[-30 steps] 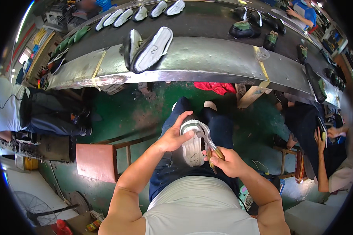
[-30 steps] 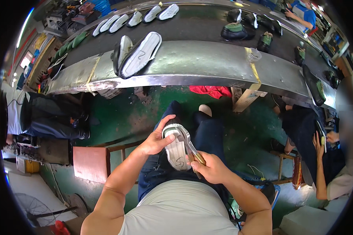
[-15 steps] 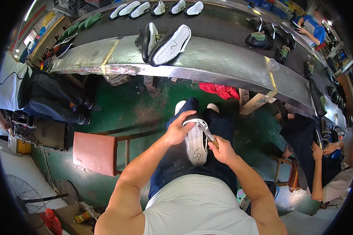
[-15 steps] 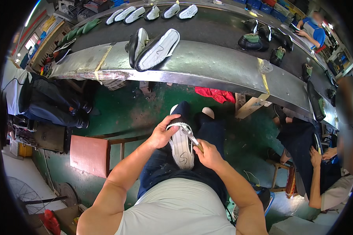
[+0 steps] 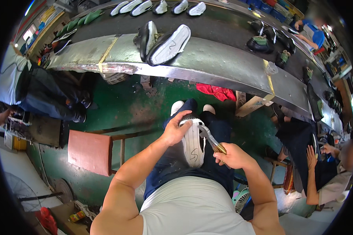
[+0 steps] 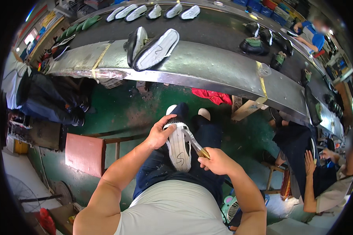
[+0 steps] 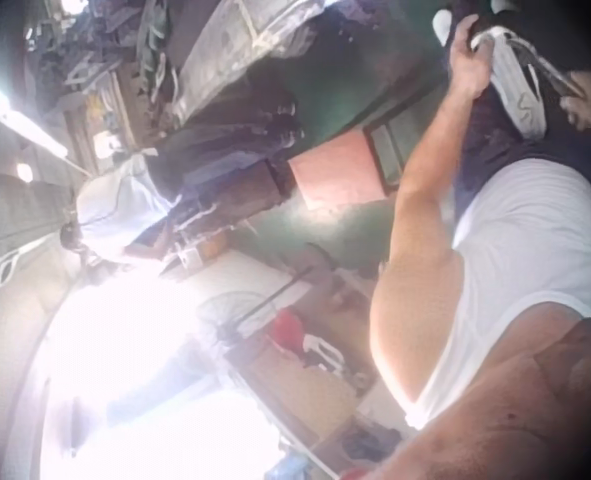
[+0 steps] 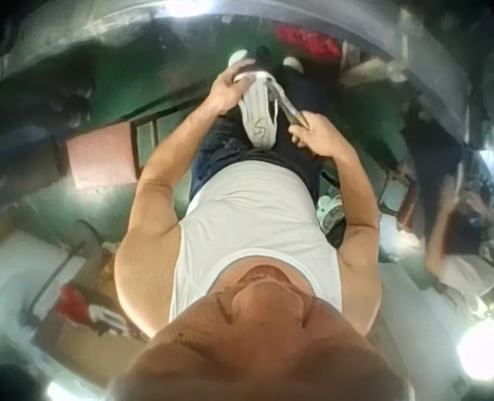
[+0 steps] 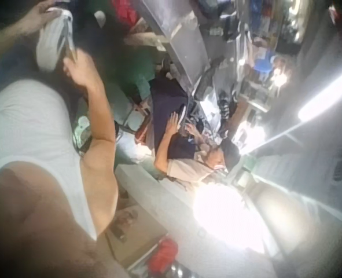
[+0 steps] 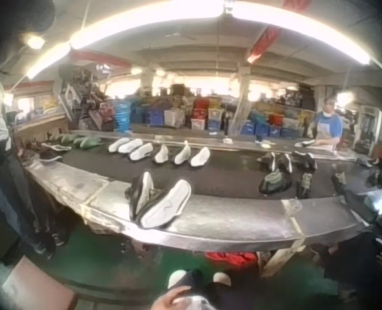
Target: Manually trim and shape shoe soles and uppers using pliers and a blade in a factory setting.
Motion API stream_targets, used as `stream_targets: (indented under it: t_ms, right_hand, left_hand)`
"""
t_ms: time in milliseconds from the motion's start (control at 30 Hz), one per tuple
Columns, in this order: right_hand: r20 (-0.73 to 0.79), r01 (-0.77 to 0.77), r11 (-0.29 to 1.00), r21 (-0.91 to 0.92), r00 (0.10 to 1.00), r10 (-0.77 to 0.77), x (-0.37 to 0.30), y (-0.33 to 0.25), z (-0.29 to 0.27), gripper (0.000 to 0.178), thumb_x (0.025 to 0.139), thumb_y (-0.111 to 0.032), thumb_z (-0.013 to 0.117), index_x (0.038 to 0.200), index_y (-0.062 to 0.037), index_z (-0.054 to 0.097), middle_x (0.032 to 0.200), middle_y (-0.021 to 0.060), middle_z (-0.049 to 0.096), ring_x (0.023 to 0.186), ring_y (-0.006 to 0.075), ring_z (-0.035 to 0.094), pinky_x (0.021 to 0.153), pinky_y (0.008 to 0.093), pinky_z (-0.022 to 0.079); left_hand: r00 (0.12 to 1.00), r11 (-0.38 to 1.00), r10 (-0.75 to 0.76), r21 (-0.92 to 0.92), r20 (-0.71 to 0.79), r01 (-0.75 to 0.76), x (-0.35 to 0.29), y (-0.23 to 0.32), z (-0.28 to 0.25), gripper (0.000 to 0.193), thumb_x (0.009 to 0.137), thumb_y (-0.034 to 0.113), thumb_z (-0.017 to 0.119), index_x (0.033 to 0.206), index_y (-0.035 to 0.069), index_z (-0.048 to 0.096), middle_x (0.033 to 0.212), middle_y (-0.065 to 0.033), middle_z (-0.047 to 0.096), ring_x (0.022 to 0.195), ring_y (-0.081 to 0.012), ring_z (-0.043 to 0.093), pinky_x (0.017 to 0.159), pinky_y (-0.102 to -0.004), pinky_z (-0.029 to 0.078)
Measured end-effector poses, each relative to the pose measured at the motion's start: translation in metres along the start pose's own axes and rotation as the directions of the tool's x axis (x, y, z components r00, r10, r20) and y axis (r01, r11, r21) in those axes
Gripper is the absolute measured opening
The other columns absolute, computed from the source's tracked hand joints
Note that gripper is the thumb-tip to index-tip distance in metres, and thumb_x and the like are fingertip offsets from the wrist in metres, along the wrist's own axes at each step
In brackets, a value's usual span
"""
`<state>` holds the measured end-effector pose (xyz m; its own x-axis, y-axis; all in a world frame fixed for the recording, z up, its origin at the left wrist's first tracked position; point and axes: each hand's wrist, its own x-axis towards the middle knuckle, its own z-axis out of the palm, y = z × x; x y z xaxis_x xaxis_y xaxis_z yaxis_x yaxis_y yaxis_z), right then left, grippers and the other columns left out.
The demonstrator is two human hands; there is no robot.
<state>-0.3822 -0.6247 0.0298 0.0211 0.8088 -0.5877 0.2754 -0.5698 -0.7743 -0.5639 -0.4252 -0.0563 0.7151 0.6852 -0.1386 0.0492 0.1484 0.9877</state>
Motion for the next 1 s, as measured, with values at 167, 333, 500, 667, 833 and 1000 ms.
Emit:
stream_targets:
  t_ms: [167, 333, 500, 667, 833, 1000]
  right_hand:
    - [-0.335, 0.405, 0.913, -0.037, 0.856, -0.393, 0.02, -0.026, 0.02, 0.028, 0.103, -0.023, 0.051, 0.109, 0.0045, 0.058, 0.083, 0.0129, 0.066, 0.075, 0.0173, 0.067, 0.068, 0.0342, 0.054]
    - [-0.245, 0.097, 0.921, -0.378, 0.949, -0.2, 0.048, -0.027, 0.006, 0.038, 0.101, -0.033, 0.059, 0.102, 0.0054, 0.06, 0.077, 0.0216, 0.066, 0.075, 0.0363, 0.068, 0.07, 0.0425, 0.052]
    - [-0.477, 0.208, 0.952, -0.224, 0.828, -0.293, 0.059, 0.019, 0.028, 0.062, 0.08, -0.049, 0.081, 0.102, 0.0039, 0.057, 0.081, 0.0177, 0.067, 0.077, 0.0343, 0.07, 0.072, 0.0406, 0.054]
    - [-0.493, 0.098, 0.993, -0.058, 0.863, -0.114, 0.079, 0.063, 0.059, 0.043, 0.089, -0.031, 0.071, 0.104, 0.0075, 0.058, 0.084, 0.0235, 0.069, 0.085, 0.0379, 0.071, 0.075, 0.043, 0.054]
    - [-0.426, 0.103, 0.994, 0.042, 0.902, -0.075, 0.05, 0.086, 0.052, 0.038, 0.083, -0.018, 0.069, 0.11, 0.0064, 0.057, 0.09, 0.0209, 0.07, 0.082, 0.031, 0.072, 0.076, 0.0394, 0.055]
    - [-0.399, 0.166, 0.985, 0.04, 0.907, -0.136, 0.041, 0.109, 0.029, 0.045, 0.075, -0.008, 0.066, 0.117, 0.0063, 0.055, 0.096, 0.0216, 0.069, 0.087, 0.0312, 0.071, 0.079, 0.0389, 0.055]
  left_hand:
    - [0.996, 1.0, -0.03, 0.007, 0.089, 0.03, 0.001, 0.001, -0.002, 0.053, 0.093, 0.006, 0.067, 0.144, 0.009, 0.05, 0.12, -0.006, 0.063, 0.109, -0.0125, 0.057, 0.097, -0.0282, 0.046]
    - [0.971, 0.982, -0.082, 0.186, 0.225, 0.04, 0.005, 0.002, -0.026, 0.084, 0.084, 0.005, 0.068, 0.157, 0.01, 0.027, 0.134, -0.0164, 0.057, 0.121, -0.0239, 0.055, 0.105, -0.0319, 0.043]
    - [0.982, 0.995, -0.084, -0.043, 0.168, 0.093, -0.013, -0.046, -0.025, 0.09, 0.078, 0.002, 0.058, 0.158, 0.0, 0.019, 0.143, -0.0255, 0.052, 0.132, -0.03, 0.052, 0.111, -0.0347, 0.038]
    - [0.962, 0.967, -0.236, 0.061, -0.135, 0.246, -0.049, -0.041, 0.028, 0.065, 0.078, -0.007, 0.049, 0.144, -0.003, 0.046, 0.126, -0.0153, 0.064, 0.119, -0.0209, 0.059, 0.103, -0.0327, 0.044]
    - [0.992, 0.964, -0.113, 0.248, 0.051, 0.097, -0.055, -0.042, 0.037, 0.086, 0.079, 0.002, 0.055, 0.159, 0.003, 0.022, 0.133, -0.0238, 0.06, 0.121, -0.0289, 0.061, 0.104, -0.0332, 0.044]
    - [0.713, 0.895, -0.435, 0.177, 0.55, 0.41, 0.0, 0.006, 0.021, 0.081, 0.077, 0.001, 0.056, 0.154, 0.01, 0.034, 0.127, -0.0123, 0.062, 0.107, -0.0265, 0.065, 0.07, -0.0391, 0.059]
